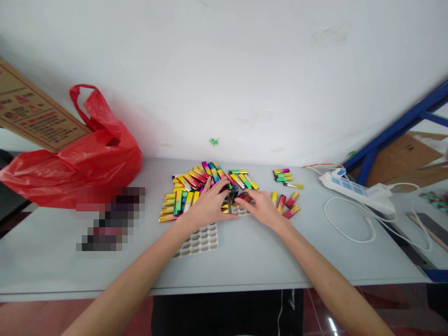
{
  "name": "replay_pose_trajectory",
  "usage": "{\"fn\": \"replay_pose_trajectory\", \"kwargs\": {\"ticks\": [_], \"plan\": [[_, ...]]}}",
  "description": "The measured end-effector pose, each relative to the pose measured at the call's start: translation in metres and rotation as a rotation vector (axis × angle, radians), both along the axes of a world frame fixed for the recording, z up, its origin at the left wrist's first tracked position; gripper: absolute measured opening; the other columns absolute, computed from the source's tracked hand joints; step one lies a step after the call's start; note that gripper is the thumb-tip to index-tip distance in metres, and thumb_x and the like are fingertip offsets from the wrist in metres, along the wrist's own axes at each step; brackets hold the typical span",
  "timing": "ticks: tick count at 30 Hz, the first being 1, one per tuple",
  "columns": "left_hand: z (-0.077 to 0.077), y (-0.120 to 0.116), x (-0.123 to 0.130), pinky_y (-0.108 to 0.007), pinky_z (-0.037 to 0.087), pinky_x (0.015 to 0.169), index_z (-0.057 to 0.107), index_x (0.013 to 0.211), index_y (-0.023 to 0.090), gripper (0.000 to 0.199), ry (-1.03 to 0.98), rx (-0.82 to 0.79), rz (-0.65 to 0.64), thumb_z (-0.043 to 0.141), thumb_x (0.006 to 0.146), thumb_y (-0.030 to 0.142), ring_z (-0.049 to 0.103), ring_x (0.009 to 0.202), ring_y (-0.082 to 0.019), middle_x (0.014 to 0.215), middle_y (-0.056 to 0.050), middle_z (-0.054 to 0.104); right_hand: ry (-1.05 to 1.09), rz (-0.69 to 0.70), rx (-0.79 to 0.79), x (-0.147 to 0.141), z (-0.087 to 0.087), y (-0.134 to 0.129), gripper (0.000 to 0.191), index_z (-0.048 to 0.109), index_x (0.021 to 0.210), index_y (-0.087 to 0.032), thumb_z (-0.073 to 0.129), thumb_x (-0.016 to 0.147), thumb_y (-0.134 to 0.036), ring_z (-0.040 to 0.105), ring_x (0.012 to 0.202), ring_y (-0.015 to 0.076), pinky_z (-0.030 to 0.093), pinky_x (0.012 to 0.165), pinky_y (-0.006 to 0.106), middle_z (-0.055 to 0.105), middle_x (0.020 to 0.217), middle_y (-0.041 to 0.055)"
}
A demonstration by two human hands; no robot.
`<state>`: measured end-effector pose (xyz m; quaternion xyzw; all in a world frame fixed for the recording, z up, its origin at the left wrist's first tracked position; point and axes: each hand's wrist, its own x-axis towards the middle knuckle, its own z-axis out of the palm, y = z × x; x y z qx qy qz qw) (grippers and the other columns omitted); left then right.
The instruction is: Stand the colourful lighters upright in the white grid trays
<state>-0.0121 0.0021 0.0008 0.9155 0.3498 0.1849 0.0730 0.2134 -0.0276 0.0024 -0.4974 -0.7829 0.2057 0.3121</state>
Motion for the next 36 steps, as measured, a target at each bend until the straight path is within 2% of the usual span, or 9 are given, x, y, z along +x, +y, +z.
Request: {"fn": "replay_pose_trajectory", "kwargs": {"ticks": [7,11,14,16,18,21,25,30,36], "plan": [[-0.006,0.002,0.0,-0.067,0.015,0.129,0.068,0.13,0.016,0.073,-0.009,0.006,0.006,0.081,0.077,0.064,0.043,0.149,-0.041,0.155,-0.021,0.05,-0.134,0.023,0.13,-0.009,-0.004,0.003,0.03,0.061,0.086,-0.02,0.061,0.101,-0.045,0.062,0.071,0.02,0.046,0.068,0.031,0.068,0.081,0.0052],[-0.007,0.003,-0.001,-0.066,0.015,0.129,0.069,0.126,0.014,0.075,-0.005,0.016,0.009,0.079,0.076,0.069,0.045,0.147,-0.04,0.153,-0.021,0.051,-0.11,0.032,0.103,-0.009,0.0,0.002,0.035,0.062,0.085,-0.021,0.061,0.1,-0.053,0.061,0.071,0.0191,0.045,0.068,0.029,0.066,0.079,0.0034],[-0.005,0.003,-0.001,-0.065,0.014,0.129,0.069,0.129,0.014,0.076,-0.002,0.001,0.007,0.08,0.076,0.067,0.043,0.149,-0.04,0.153,-0.021,0.051,-0.031,-0.023,0.096,0.011,0.007,0.004,0.037,0.066,0.091,-0.02,0.049,0.107,-0.049,0.064,0.076,0.0187,0.045,0.072,0.029,0.07,0.084,0.004],[-0.004,0.003,-0.001,-0.066,0.015,0.129,0.069,0.129,0.013,0.075,-0.002,-0.016,0.008,0.08,0.077,0.067,0.041,0.15,-0.041,0.153,-0.021,0.051,-0.052,-0.149,0.132,0.033,0.012,0.008,0.038,0.067,0.092,-0.02,0.042,0.109,-0.043,0.065,0.077,0.0196,0.045,0.074,0.03,0.071,0.083,0.0053],[-0.003,0.002,-0.001,-0.067,0.016,0.128,0.07,0.128,0.014,0.074,-0.01,-0.027,0.009,0.08,0.077,0.067,0.042,0.149,-0.041,0.154,-0.022,0.051,-0.152,-0.305,0.146,0.058,0.015,0.013,0.034,0.068,0.09,-0.019,0.049,0.105,-0.042,0.064,0.073,0.0213,0.044,0.073,0.032,0.07,0.076,0.0052],[-0.003,0.002,-0.001,-0.064,0.016,0.129,0.07,0.127,0.016,0.073,-0.021,-0.017,0.013,0.08,0.077,0.067,0.043,0.148,-0.04,0.153,-0.02,0.051,-0.297,-0.386,0.081,0.088,0.017,0.017,0.03,0.07,0.091,-0.019,0.056,0.1,-0.043,0.065,0.071,0.0226,0.044,0.073,0.033,0.072,0.074,0.0054],[-0.004,0.001,-0.001,-0.061,0.017,0.13,0.07,0.126,0.016,0.073,-0.01,-0.003,0.018,0.079,0.076,0.068,0.046,0.146,-0.038,0.149,-0.019,0.054,-0.382,-0.331,-0.058,0.1,0.014,0.012,0.024,0.073,0.099,-0.02,0.068,0.094,-0.043,0.067,0.07,0.0216,0.043,0.07,0.032,0.076,0.079,0.0051],[-0.005,0.001,-0.002,-0.061,0.015,0.13,0.069,0.127,0.015,0.075,-0.015,-0.007,0.023,0.079,0.076,0.07,0.046,0.147,-0.039,0.152,-0.02,0.052,-0.424,-0.272,-0.147,0.086,0.009,0.009,0.027,0.073,0.113,-0.019,0.073,0.092,-0.036,0.068,0.074,0.0226,0.044,0.071,0.031,0.075,0.077,0.0041],[-0.005,0.002,-0.001,-0.062,0.015,0.13,0.068,0.128,0.014,0.073,0.008,-0.013,0.017,0.077,0.079,0.068,0.042,0.15,-0.038,0.155,-0.021,0.05,-0.289,-0.255,-0.094,0.078,0.007,0.016,0.03,0.074,0.116,-0.017,0.069,0.092,-0.033,0.064,0.075,0.0211,0.043,0.072,0.031,0.074,0.083,0.0048]]}}
